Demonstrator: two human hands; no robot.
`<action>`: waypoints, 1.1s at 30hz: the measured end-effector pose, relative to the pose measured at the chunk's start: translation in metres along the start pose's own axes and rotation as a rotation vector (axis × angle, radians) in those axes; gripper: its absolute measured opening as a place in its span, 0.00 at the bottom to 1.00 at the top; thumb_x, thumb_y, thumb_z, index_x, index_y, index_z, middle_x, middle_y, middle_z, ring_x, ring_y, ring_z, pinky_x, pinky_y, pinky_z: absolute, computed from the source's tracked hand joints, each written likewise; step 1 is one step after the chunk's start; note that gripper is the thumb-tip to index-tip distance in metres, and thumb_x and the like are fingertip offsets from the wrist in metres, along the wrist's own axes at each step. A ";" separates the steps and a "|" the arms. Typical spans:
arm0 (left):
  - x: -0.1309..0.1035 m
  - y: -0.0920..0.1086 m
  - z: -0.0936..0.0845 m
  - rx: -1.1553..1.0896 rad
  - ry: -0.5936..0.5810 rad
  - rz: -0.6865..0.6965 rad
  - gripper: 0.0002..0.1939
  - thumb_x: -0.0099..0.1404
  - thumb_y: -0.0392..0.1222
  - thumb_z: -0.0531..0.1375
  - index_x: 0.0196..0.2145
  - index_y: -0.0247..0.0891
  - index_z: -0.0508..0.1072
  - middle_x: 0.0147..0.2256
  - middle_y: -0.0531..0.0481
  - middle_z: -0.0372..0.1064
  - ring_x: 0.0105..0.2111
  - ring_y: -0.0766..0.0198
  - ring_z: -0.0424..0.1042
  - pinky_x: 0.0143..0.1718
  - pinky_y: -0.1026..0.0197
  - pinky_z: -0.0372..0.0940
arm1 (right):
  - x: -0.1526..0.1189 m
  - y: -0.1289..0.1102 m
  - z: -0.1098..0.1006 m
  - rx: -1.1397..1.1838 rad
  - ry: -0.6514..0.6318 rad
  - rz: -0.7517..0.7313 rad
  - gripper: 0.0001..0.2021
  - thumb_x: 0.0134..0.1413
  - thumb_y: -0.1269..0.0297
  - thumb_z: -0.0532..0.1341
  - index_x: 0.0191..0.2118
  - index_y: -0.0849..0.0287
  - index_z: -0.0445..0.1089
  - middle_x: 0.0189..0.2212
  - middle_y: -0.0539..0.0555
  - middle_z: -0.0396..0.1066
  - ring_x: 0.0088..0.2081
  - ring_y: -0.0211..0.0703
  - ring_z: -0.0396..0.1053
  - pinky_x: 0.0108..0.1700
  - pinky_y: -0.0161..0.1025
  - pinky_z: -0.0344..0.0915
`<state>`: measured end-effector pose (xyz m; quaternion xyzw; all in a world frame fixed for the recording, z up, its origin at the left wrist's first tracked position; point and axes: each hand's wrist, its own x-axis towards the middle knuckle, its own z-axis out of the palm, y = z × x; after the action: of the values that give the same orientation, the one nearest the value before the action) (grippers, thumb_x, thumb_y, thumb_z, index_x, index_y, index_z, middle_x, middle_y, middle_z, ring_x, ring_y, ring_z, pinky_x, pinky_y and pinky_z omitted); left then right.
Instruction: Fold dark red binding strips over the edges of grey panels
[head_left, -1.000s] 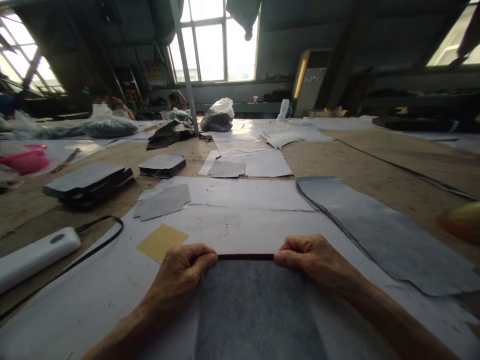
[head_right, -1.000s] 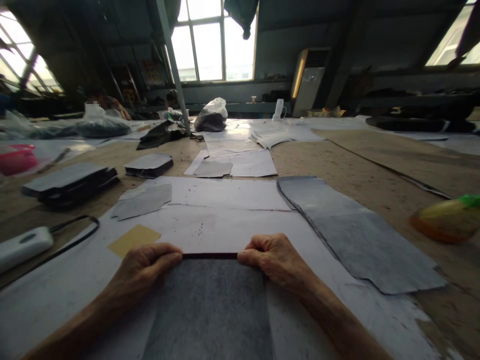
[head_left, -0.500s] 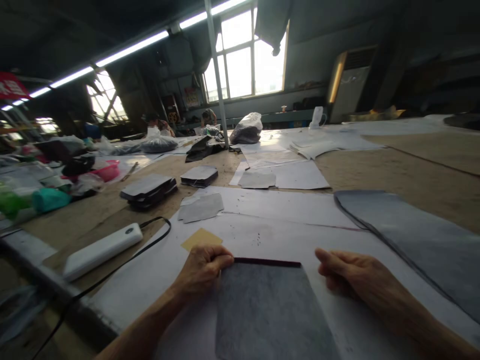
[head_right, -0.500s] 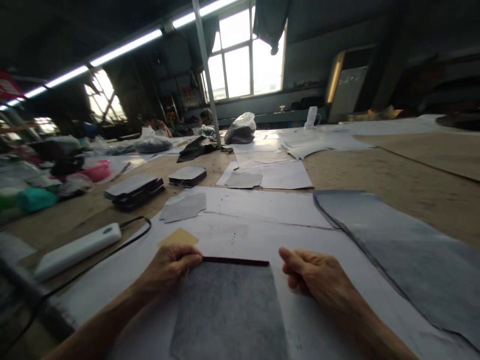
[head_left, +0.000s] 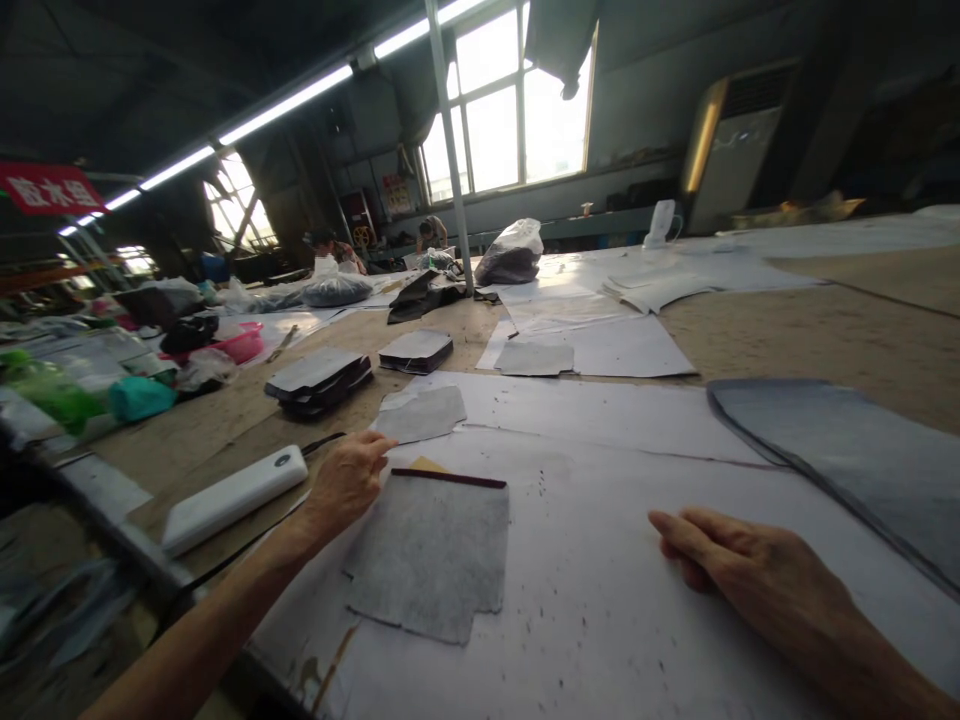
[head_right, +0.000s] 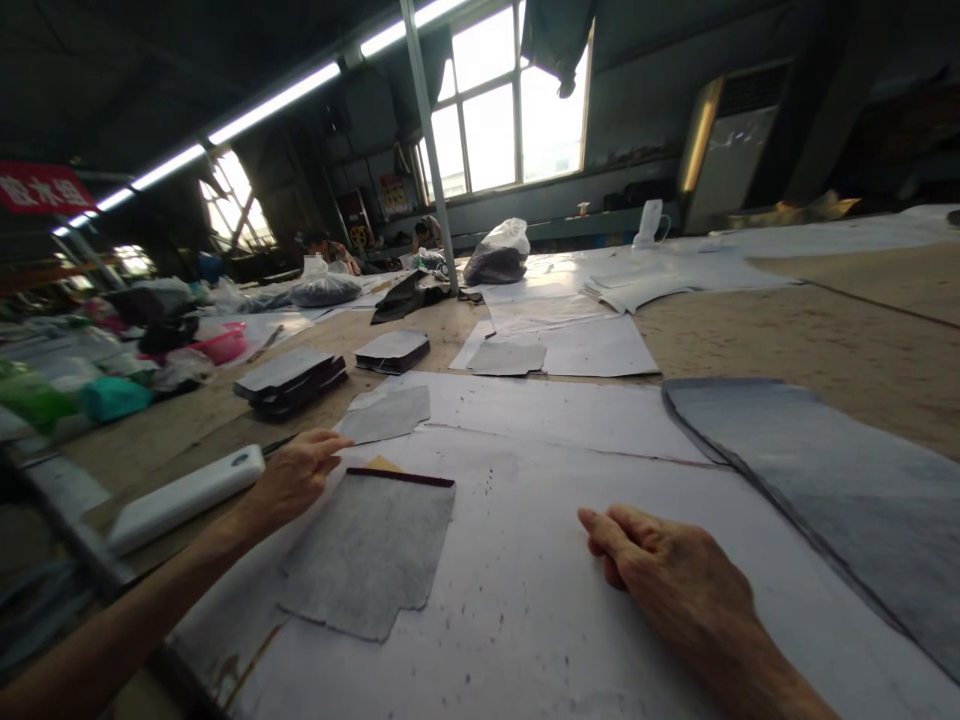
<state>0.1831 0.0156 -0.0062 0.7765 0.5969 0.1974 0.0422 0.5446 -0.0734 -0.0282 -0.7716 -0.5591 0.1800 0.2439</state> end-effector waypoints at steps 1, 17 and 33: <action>-0.006 0.005 0.003 0.041 0.040 0.006 0.18 0.61 0.36 0.48 0.46 0.32 0.69 0.47 0.40 0.64 0.49 0.53 0.61 0.53 0.48 0.53 | 0.000 -0.002 -0.001 -0.029 -0.069 0.048 0.23 0.46 0.41 0.48 0.19 0.53 0.66 0.16 0.47 0.65 0.22 0.39 0.65 0.26 0.35 0.57; -0.030 0.021 0.059 0.279 -0.067 0.493 0.29 0.64 0.53 0.48 0.61 0.45 0.45 0.60 0.52 0.43 0.59 0.52 0.47 0.57 0.48 0.52 | -0.016 -0.018 0.001 -0.236 0.011 0.012 0.18 0.57 0.56 0.47 0.21 0.57 0.60 0.22 0.48 0.68 0.26 0.39 0.63 0.27 0.34 0.46; 0.053 0.122 0.046 -0.136 -0.161 0.331 0.08 0.59 0.42 0.55 0.32 0.43 0.74 0.33 0.54 0.67 0.33 0.67 0.67 0.35 0.65 0.60 | -0.014 -0.012 0.008 -0.055 0.120 -0.018 0.17 0.54 0.58 0.51 0.17 0.59 0.57 0.16 0.49 0.62 0.21 0.37 0.56 0.25 0.36 0.42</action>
<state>0.3219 0.0387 0.0024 0.8727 0.4412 0.1786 0.1090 0.5262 -0.0825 -0.0273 -0.7826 -0.5550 0.1157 0.2573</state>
